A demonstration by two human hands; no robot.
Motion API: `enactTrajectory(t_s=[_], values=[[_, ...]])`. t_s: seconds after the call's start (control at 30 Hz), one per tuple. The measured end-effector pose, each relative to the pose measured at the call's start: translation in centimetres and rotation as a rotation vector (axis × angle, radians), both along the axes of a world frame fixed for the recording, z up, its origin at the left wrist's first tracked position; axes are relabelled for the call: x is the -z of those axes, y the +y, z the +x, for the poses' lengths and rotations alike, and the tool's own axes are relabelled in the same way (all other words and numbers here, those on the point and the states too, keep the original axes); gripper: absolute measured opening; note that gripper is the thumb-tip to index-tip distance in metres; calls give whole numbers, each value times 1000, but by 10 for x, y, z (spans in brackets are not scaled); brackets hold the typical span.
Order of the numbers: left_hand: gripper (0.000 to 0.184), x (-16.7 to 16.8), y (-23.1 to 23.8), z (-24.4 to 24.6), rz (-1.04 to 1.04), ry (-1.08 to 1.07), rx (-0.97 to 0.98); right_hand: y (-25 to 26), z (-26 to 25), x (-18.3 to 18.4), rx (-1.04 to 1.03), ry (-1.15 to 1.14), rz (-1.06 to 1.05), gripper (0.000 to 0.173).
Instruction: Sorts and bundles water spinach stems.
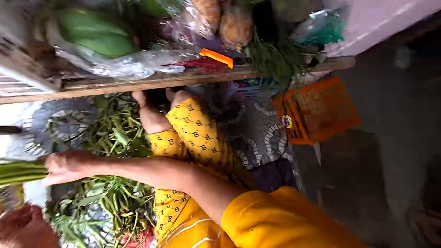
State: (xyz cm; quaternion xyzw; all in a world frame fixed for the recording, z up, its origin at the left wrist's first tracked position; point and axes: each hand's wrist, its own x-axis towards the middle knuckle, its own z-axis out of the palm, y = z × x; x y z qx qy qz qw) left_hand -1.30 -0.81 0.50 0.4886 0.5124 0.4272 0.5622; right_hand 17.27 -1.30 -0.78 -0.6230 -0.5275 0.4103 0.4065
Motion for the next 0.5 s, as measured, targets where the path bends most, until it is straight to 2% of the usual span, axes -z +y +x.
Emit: enactTrajectory(t_s=[0.1, 0.17, 0.23, 0.33, 0.4, 0.5], values=[[24, -15, 9, 20, 13, -35, -67, -24, 16, -26, -78, -27, -38, 29], [18, -29, 10, 38, -36, -178, -151, -25, 13, -22, -64, 38, -53, 36], [25, -38, 16, 46, -106, -313, -207, -24, 10, -21, -56, 67, -72, 46], [20, -47, 24, 40, -148, -409, -228, -21, 9, -19, -52, 39, -91, 47], [33, -51, 29, 35, -74, -337, -165, -15, 9, -18, -50, 29, -126, 49], [54, -58, 26, 30, 142, -48, -19, -9, 9, -14, -44, 22, -138, 51]])
